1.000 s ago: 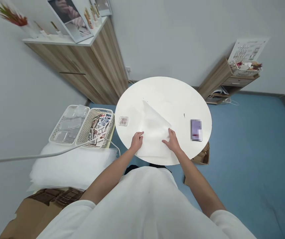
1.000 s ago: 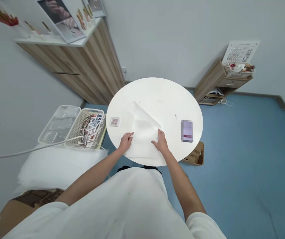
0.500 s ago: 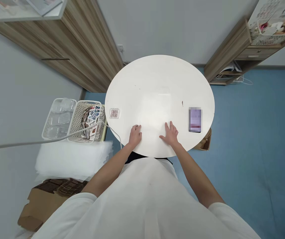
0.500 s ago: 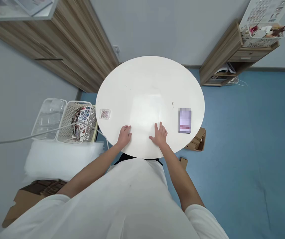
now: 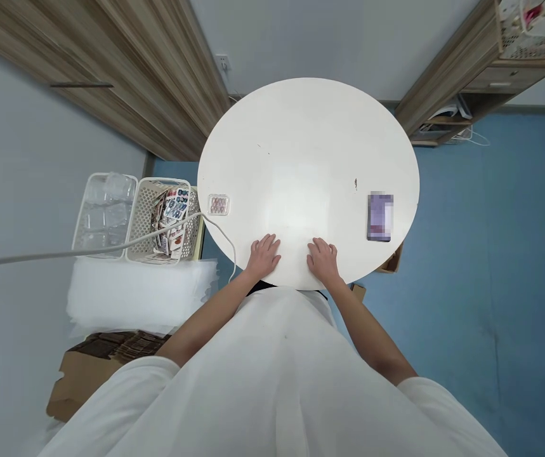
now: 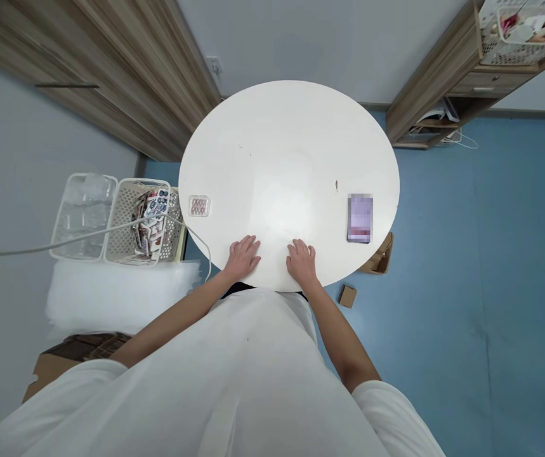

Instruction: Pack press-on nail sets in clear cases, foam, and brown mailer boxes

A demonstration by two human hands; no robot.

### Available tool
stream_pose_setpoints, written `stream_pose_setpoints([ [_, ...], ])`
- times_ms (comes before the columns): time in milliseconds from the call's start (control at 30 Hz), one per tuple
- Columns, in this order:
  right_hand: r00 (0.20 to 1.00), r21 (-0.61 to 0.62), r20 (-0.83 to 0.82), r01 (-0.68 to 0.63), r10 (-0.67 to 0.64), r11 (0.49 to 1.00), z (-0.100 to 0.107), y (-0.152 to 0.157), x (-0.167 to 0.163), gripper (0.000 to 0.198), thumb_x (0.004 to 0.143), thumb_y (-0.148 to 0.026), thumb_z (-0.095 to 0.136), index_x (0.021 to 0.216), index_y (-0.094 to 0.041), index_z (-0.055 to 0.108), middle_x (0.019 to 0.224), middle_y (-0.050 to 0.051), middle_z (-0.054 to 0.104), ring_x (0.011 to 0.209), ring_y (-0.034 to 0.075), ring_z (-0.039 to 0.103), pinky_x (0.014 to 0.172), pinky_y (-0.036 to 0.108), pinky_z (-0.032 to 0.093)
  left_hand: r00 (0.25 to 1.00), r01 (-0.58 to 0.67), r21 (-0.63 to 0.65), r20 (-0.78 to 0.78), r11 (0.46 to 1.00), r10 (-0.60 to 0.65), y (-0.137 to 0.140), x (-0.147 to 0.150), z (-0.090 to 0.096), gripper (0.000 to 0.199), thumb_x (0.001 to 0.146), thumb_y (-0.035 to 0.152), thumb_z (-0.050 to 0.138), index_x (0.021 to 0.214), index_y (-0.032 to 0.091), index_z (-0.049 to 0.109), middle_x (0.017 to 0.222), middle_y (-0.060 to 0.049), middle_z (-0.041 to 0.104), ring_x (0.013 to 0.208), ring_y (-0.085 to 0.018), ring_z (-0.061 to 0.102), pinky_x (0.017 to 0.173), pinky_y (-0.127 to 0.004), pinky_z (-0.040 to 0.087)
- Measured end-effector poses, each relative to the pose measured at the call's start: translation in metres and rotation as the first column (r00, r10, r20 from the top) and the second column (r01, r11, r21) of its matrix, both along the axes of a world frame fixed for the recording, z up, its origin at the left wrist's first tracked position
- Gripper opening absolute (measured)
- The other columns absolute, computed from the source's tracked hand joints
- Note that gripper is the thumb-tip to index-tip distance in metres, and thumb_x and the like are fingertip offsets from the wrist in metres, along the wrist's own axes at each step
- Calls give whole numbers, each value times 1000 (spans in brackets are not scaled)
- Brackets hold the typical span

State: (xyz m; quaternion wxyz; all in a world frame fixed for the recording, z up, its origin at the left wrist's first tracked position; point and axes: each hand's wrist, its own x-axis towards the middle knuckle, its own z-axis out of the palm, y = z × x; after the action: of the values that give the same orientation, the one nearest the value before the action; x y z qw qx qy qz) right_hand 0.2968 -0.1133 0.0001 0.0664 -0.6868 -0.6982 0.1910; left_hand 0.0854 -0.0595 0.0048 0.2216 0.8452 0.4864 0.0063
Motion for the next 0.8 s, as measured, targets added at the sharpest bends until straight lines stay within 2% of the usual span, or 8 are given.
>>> stream_pose_setpoints([
  [267, 999, -61, 5, 52, -51, 997, 5, 7, -4, 37, 81, -15, 35, 116, -19, 48, 132, 12, 44, 125, 25, 32, 99, 47, 16, 994, -12, -90, 110, 996, 22, 10, -1, -3, 43, 79, 27, 50, 121, 22, 47, 138, -13, 36, 130, -30, 26, 103, -48, 15],
  [433, 989, -11, 57, 136, -135, 991, 12, 4, -13, 36, 81, -16, 35, 114, -18, 50, 135, 14, 39, 127, 25, 29, 98, 45, 20, 980, -21, -85, 196, 996, 37, 12, -6, 0, 42, 78, 26, 51, 119, 21, 48, 138, -14, 36, 129, -32, 28, 103, -49, 16],
  [567, 979, 49, 39, 198, -200, 979, 15, 17, -36, 40, 82, -19, 36, 120, -17, 46, 134, 14, 39, 126, 26, 30, 98, 45, 22, 982, -39, -44, 184, 998, 47, 25, -30, 3, 43, 80, 29, 49, 122, 20, 45, 138, -15, 35, 129, -31, 27, 101, -49, 20],
  [633, 984, 54, 6, 179, -179, 982, 16, 31, -56, 41, 81, -20, 37, 121, -17, 46, 133, 14, 40, 124, 26, 32, 98, 45, 23, 974, -124, -29, 187, 992, 128, 35, -50, 2, 45, 80, 32, 49, 123, 19, 43, 138, -16, 34, 129, -32, 26, 101, -50, 22],
  [700, 988, 35, -43, 147, -146, 988, 16, 48, -81, 43, 80, -21, 40, 122, -18, 45, 132, 14, 41, 123, 27, 34, 98, 45, 26, 945, -263, -25, 197, 964, 263, 47, -73, 0, 48, 80, 34, 49, 125, 18, 40, 139, -17, 31, 129, -33, 25, 100, -52, 22],
  [800, 980, -42, -164, 105, -110, 994, 17, 76, -119, 45, 79, -23, 43, 124, -19, 43, 131, 12, 43, 121, 27, 37, 97, 45, 30, 843, -480, -52, 248, 876, 477, 66, -105, -5, 55, 80, 36, 49, 129, 18, 34, 141, -16, 25, 130, -33, 22, 101, -52, 23],
])
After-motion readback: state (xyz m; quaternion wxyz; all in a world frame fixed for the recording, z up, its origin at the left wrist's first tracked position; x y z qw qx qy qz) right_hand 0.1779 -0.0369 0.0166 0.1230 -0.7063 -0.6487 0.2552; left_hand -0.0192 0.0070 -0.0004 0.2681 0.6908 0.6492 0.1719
